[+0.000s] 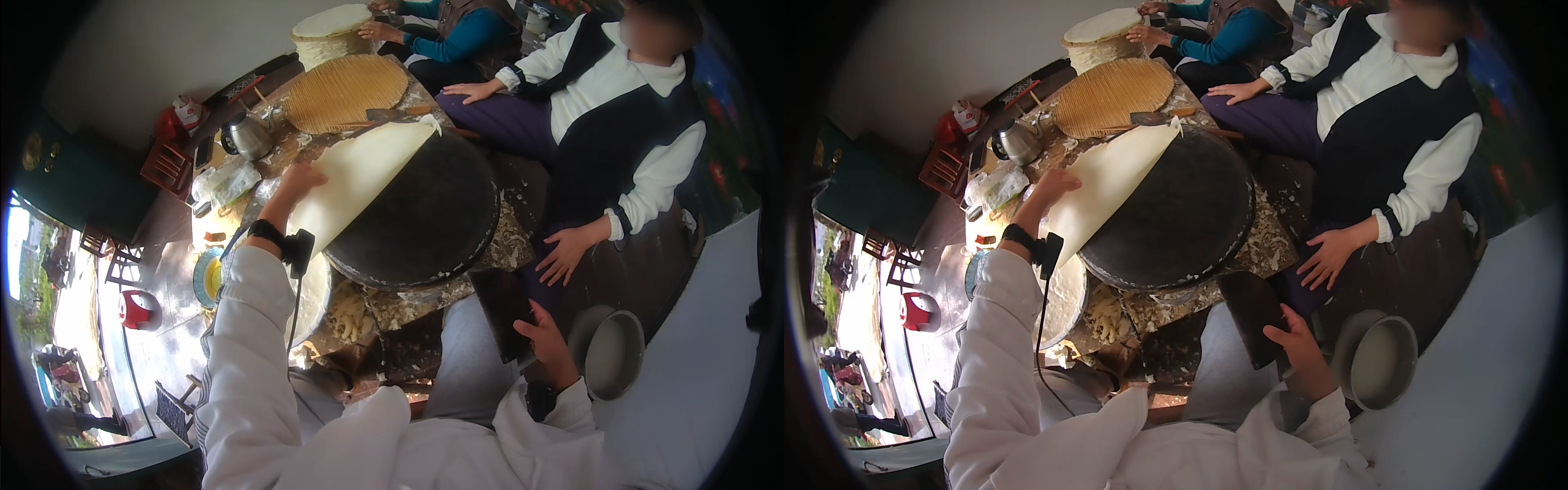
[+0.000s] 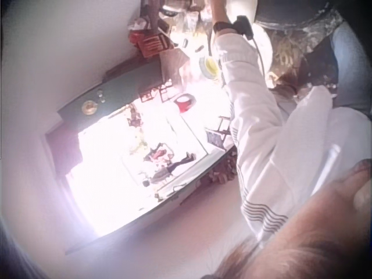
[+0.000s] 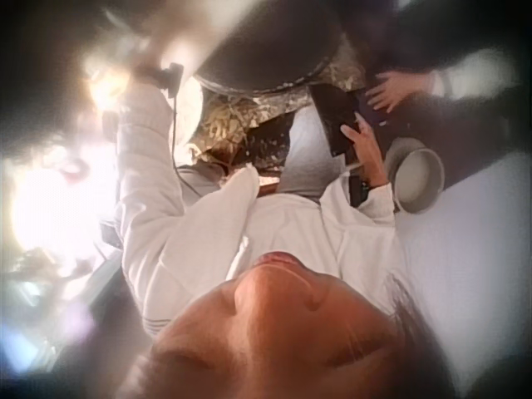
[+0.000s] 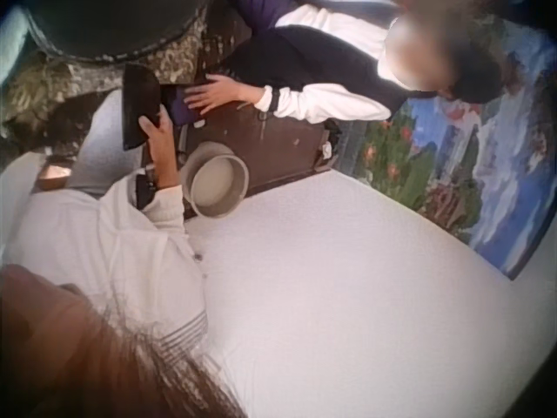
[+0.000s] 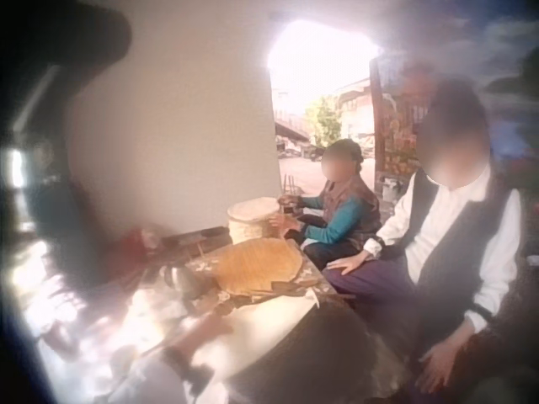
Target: The person scoops batter onto a hot griddle, spreads it into a thin circle, cooks it, then peels and folds the crepe. They repeat this process multiple times, stacking the finished crepes.
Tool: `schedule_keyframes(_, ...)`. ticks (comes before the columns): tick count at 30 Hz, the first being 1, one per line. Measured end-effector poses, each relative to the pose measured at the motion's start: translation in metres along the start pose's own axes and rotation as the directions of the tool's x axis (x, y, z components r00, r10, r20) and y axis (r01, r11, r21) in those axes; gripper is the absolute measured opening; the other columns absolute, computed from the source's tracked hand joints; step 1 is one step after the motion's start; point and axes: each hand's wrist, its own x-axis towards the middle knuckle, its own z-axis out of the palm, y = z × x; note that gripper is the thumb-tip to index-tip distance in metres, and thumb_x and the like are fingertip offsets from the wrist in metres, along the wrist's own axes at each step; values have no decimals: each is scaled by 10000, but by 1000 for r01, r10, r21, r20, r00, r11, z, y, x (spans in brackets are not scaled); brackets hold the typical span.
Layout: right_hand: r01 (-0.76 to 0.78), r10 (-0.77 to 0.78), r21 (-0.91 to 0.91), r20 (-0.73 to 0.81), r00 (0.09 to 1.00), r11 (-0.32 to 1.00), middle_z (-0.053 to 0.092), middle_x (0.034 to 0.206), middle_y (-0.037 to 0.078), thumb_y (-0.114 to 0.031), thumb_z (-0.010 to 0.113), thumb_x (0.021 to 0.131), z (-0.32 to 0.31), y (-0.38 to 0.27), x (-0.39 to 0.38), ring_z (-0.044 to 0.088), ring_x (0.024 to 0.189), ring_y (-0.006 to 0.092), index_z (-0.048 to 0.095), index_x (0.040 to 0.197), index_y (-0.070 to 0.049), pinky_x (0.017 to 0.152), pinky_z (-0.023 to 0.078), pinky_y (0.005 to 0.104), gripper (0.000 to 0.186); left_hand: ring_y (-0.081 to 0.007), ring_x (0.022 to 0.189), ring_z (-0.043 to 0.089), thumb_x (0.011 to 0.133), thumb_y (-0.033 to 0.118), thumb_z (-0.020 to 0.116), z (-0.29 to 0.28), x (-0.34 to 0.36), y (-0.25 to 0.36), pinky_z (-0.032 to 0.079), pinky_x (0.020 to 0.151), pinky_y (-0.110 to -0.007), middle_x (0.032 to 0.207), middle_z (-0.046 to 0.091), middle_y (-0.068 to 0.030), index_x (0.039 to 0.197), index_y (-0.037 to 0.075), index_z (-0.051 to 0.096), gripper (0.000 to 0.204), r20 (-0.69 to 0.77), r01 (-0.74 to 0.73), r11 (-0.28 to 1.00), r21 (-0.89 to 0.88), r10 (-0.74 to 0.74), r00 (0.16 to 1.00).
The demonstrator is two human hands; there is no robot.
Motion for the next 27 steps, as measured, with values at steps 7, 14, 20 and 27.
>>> schedule_keyframes(7,427,-235,-22,-859,454,904,574,1187,111,-96,591,902,-161,38,-89,588,1011,228,473,1278,12,873,477,377,409,-127,690,550,796,173,683,17,-47,49,451,639,-296,743,604,-37,882,-25,611,227,33,-202,975,92,200,979)
schedule_keyframes(14,115,-170,-144,-952,254,983,537,1272,157,-177,679,846,-299,91,-133,546,1117,327,438,1327,29,916,461,410,576,-353,684,606,836,214,638,59,-157,121,470,604,-447,679,610,-125,912,126,578,131,114,-424,734,531,433,894)
schedule_keyframes(20,-482,-852,-843,-421,312,240,354,1440,232,-101,784,688,-138,-8,-61,345,1320,399,282,1439,-19,1094,265,453,907,-274,626,615,807,162,628,77,-194,133,470,540,-392,646,591,-68,817,129,574,64,107,-546,638,543,593,798)
schedule_keyframes(27,653,-430,-687,719,545,-320,643,991,-13,-146,772,688,124,-88,60,510,1182,196,620,1047,-178,1063,285,451,392,-271,895,642,891,298,600,71,-220,132,501,755,-374,928,670,-99,1044,95,642,258,393,-504,838,210,399,828)
